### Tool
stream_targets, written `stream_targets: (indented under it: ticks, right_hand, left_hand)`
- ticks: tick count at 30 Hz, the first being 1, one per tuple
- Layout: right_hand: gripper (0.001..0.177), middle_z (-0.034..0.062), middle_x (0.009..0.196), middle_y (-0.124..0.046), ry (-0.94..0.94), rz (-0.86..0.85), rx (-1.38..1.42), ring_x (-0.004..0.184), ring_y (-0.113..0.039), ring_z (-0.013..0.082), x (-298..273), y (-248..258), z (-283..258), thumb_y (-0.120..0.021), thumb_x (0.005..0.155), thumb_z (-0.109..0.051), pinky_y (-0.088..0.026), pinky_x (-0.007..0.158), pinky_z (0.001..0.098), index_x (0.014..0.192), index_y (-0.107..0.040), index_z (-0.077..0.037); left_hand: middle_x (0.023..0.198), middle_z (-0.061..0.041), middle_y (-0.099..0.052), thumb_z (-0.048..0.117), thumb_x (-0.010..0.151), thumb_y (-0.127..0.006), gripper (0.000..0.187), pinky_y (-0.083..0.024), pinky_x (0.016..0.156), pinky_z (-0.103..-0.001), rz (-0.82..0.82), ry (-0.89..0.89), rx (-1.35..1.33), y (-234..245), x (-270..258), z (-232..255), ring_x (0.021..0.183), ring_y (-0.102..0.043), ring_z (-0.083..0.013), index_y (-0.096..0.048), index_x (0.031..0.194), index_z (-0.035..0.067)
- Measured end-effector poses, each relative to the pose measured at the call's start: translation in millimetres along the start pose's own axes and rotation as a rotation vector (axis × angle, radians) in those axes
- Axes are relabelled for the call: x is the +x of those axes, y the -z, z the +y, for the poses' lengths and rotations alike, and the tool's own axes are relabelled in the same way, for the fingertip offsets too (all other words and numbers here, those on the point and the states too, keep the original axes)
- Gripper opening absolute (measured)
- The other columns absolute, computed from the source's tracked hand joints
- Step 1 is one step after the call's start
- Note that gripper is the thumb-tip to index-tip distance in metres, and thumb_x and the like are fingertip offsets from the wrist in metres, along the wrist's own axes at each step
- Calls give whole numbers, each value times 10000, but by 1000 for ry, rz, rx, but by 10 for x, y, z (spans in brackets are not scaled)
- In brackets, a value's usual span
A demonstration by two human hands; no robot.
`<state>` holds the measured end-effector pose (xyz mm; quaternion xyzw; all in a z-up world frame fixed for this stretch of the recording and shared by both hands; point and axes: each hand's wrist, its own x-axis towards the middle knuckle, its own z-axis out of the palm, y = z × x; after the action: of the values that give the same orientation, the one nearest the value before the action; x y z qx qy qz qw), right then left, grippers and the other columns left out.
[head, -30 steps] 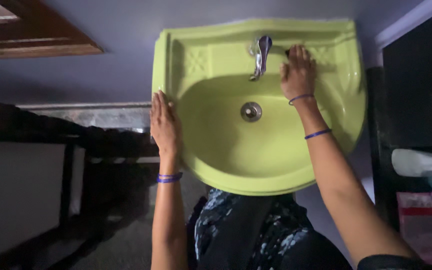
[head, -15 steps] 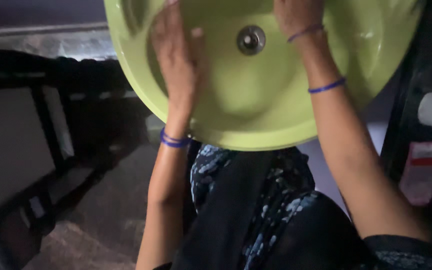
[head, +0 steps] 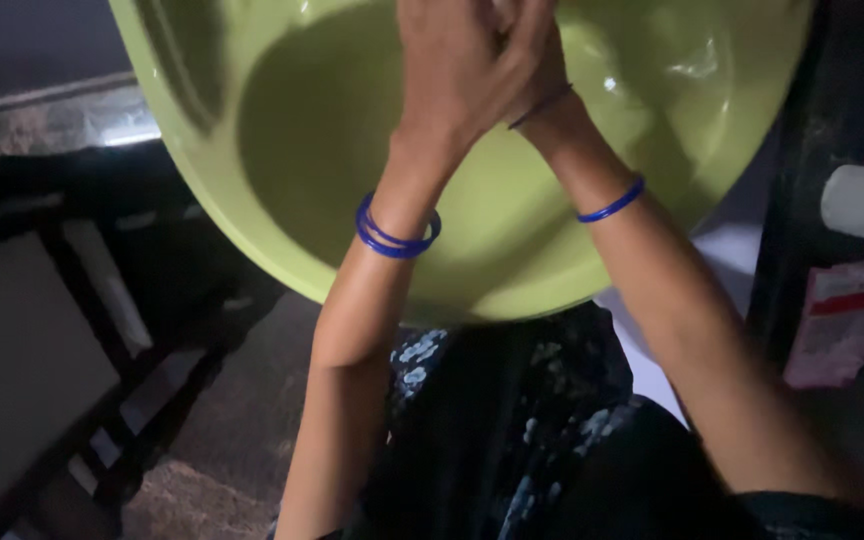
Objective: The person scrubs a light green pedestal sink with a dark sponge, cleaning the basin, faucet, and pedestal. They rinse the sponge under running water and continue wiping the sink surfaces and the floor around the base.
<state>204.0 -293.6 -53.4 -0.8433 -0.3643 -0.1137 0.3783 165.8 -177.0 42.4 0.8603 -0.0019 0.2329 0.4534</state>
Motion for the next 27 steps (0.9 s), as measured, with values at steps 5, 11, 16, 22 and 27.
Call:
stream_targets:
  ticks: [5, 11, 16, 22, 27]
  right_hand:
    - [260, 154, 992, -641, -25, -38, -23, 960, -620, 367, 171, 122, 181, -727, 1065, -277, -471, 804, 508, 1103, -622, -42]
    - [367, 187, 1189, -629, 76, 72, -109, 1137, -572, 391, 363, 82, 228, -742, 987, -265, -439, 966, 530, 1166, -587, 15]
    - [372, 178, 1234, -614, -16, -8, -128, 1211, -536, 386, 356, 16, 114, -741, 966, -246, -383, 1047, 529, 1223, -604, -14]
    - [488, 195, 1263, -596, -58, -90, -214, 1265, -507, 391, 460, 191, 168, -748, 900, -289, -359, 1101, 549, 1243, -569, 8]
    - [484, 188, 1321, -575, -183, -64, -235, 1297, -490, 380, 493, 186, 68, -731, 935, -264, -365, 1100, 563, 1294, -565, 16]
  left_hand:
    - [637, -37, -520, 98, 928, -749, 208, -367, 545, -309, 37, 136, -397, -11, 260, -115, 594, -460, -113, -615, 807, -4]
    - [668, -12, -465, 106, 929, -833, 321, -305, 553, -271, 14, 43, -355, -29, 460, -183, 617, -385, -71, -566, 807, -23]
    - [744, 47, -561, 49, 998, -749, 202, -390, 562, -232, -37, 171, -715, -65, 451, -280, 651, -483, -34, -630, 856, -31]
    - [720, 81, -603, 34, 816, -684, 66, -441, 560, -220, 65, 430, -947, -108, 580, -363, 622, -548, -21, -630, 850, 16]
    - [678, -3, -616, 52, 972, -598, 192, -387, 548, -245, -149, 235, -888, -6, 680, -406, 575, -528, -91, -648, 804, -27]
